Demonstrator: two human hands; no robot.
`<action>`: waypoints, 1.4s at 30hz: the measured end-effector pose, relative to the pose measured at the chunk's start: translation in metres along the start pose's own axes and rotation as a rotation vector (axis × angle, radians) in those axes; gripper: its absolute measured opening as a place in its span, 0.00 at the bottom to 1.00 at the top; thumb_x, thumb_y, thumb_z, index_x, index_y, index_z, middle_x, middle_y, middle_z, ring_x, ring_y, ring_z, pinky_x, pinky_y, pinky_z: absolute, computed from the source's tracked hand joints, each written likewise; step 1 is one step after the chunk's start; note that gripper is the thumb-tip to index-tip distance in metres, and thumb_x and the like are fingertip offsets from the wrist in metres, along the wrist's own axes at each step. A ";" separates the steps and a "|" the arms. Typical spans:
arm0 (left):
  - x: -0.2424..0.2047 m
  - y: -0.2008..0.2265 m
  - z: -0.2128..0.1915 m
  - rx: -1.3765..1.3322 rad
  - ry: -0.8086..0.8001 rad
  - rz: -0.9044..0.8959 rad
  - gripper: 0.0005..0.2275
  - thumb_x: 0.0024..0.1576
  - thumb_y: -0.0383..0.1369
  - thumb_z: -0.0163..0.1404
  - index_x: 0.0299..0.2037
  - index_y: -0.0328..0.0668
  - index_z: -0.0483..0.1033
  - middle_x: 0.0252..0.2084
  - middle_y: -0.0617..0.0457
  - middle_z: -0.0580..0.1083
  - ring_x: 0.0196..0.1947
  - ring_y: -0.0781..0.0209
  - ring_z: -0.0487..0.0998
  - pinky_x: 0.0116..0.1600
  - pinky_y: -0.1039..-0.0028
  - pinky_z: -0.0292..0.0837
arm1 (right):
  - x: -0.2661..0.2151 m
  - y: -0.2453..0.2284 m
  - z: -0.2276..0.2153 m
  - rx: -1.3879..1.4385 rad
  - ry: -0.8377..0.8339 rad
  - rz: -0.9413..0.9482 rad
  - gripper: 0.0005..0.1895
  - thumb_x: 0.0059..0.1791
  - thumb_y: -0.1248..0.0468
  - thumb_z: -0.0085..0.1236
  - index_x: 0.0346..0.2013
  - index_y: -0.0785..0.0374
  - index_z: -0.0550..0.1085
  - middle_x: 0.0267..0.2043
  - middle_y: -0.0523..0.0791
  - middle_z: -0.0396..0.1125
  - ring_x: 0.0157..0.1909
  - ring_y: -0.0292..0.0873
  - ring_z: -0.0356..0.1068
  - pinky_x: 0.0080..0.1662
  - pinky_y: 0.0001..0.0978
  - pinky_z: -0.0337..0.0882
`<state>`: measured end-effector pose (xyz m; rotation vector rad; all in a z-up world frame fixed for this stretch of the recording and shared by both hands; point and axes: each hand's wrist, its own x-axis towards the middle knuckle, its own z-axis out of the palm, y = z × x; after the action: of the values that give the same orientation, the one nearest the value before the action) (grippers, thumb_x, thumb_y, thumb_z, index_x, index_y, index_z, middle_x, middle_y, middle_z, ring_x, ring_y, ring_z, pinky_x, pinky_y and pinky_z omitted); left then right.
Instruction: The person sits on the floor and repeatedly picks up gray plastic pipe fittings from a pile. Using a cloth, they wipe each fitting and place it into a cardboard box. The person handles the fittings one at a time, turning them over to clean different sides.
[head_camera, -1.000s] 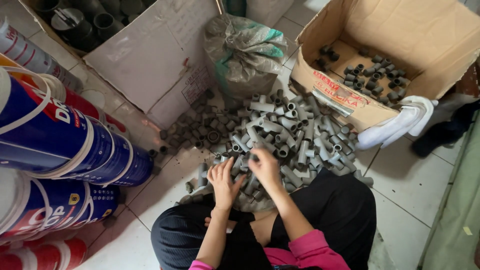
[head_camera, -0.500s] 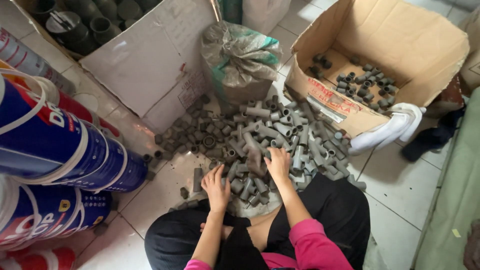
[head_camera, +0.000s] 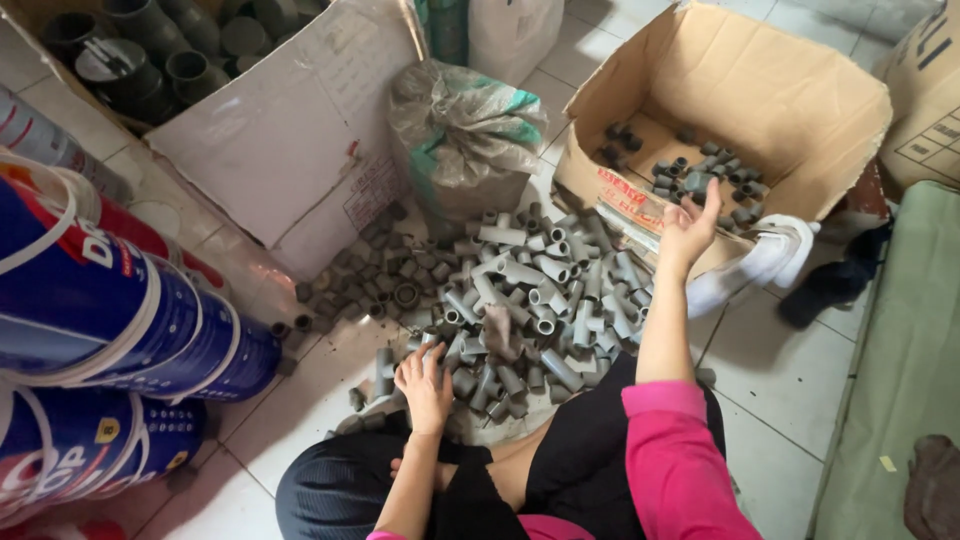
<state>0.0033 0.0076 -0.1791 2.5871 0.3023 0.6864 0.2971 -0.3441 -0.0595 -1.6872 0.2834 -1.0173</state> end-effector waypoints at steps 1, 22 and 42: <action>0.003 0.002 0.001 0.003 0.000 -0.008 0.23 0.43 0.33 0.54 0.51 0.61 0.67 0.53 0.60 0.63 0.53 0.60 0.62 0.59 0.60 0.50 | -0.010 0.014 -0.001 0.000 -0.008 0.001 0.41 0.36 0.77 0.59 0.57 0.40 0.64 0.41 0.50 0.70 0.43 0.43 0.73 0.45 0.28 0.74; -0.003 -0.009 0.015 0.001 0.002 -0.135 0.21 0.42 0.32 0.55 0.47 0.62 0.70 0.52 0.63 0.64 0.52 0.61 0.63 0.57 0.60 0.52 | -0.254 0.043 0.004 -0.430 -0.814 -0.631 0.15 0.29 0.60 0.69 0.25 0.56 0.72 0.42 0.42 0.64 0.42 0.48 0.68 0.42 0.36 0.70; 0.036 -0.135 0.010 -0.457 0.245 -0.830 0.13 0.47 0.29 0.55 0.43 0.51 0.75 0.47 0.50 0.69 0.52 0.51 0.67 0.55 0.57 0.60 | -0.284 0.026 -0.029 -0.174 -1.140 0.450 0.19 0.49 0.53 0.54 0.40 0.67 0.70 0.38 0.55 0.66 0.40 0.49 0.65 0.44 0.43 0.65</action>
<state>0.0269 0.1333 -0.2354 1.7143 1.0736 0.6445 0.1114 -0.1928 -0.2172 -1.9673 -0.0211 0.3692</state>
